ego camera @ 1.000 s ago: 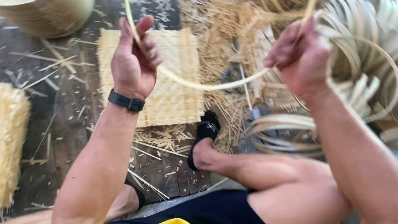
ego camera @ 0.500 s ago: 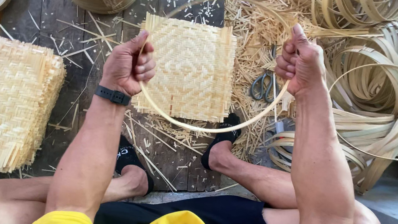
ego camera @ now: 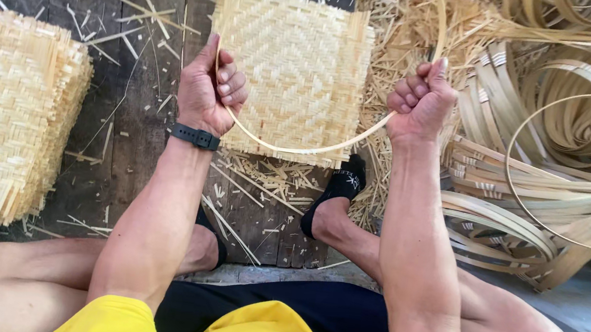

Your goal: The person assembles round woven basket lids by placing a circular frame over a square woven mat, pressing it down, and trimming the excess mat with shears. The finished lids are stacked nearby.

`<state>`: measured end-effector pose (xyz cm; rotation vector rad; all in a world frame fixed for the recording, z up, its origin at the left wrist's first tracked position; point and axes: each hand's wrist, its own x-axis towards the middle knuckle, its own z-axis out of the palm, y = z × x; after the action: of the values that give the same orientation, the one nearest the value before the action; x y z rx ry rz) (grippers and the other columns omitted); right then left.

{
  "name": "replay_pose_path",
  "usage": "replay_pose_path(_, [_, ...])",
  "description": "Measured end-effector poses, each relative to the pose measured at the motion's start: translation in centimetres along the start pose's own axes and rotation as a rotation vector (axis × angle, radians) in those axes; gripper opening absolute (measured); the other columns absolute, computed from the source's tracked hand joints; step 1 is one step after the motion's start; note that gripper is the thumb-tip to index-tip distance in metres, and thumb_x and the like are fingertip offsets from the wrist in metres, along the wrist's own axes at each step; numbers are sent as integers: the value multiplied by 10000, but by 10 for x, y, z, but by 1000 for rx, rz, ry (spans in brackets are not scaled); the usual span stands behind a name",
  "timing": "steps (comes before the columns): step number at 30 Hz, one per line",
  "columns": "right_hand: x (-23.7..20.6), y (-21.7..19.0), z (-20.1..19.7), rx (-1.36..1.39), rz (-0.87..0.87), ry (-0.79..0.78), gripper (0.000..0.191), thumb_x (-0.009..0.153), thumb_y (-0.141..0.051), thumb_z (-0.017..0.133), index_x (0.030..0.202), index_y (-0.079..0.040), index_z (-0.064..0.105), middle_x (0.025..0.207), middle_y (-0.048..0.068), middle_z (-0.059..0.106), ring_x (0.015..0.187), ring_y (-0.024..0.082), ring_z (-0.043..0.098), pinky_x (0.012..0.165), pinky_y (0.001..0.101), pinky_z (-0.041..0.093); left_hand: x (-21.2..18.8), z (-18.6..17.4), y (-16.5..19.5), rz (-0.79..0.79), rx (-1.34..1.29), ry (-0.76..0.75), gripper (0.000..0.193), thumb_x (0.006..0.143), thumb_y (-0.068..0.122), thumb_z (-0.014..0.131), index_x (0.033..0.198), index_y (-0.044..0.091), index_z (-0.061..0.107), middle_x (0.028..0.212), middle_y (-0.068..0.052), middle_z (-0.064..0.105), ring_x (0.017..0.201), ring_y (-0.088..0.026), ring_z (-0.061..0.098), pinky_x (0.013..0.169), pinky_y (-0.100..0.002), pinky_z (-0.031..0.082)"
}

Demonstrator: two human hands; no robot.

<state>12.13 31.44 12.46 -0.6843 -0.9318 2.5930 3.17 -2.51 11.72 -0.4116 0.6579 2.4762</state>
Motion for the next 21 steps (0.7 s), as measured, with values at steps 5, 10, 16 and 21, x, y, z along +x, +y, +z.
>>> replay_pose_path(5, [1,13,13,-340,7,16,312,1054,-336,643,956,-43,689,651,-4,539,524,97,497,444,244,422,12,-17,10,140,-10,62,346,990,408,709,889,78,699,600,38,520,491,-70,458,434,-231,359])
replay_pose_path(10, [14,41,10,-807,-111,140,198,873,-102,693,1069,-103,668,818,39,772,682,116,743,516,269,646,46,-45,6,361,301,350,269,863,320,788,1077,157,778,713,14,650,502,-67,540,413,-231,436])
replay_pose_path(16, [58,93,-31,-1369,-263,229,231,828,-17,814,1059,-18,805,828,75,759,689,118,666,651,280,555,92,-106,-2,679,1505,555,190,795,120,880,982,108,851,887,-52,754,705,-120,708,666,-251,613])
replay_pose_path(21, [75,112,-48,-1415,-279,179,282,810,-40,815,1090,-76,805,840,64,782,699,106,688,693,273,571,105,-128,6,397,1533,571,215,769,74,862,979,70,815,838,-88,792,721,-168,755,715,-304,598])
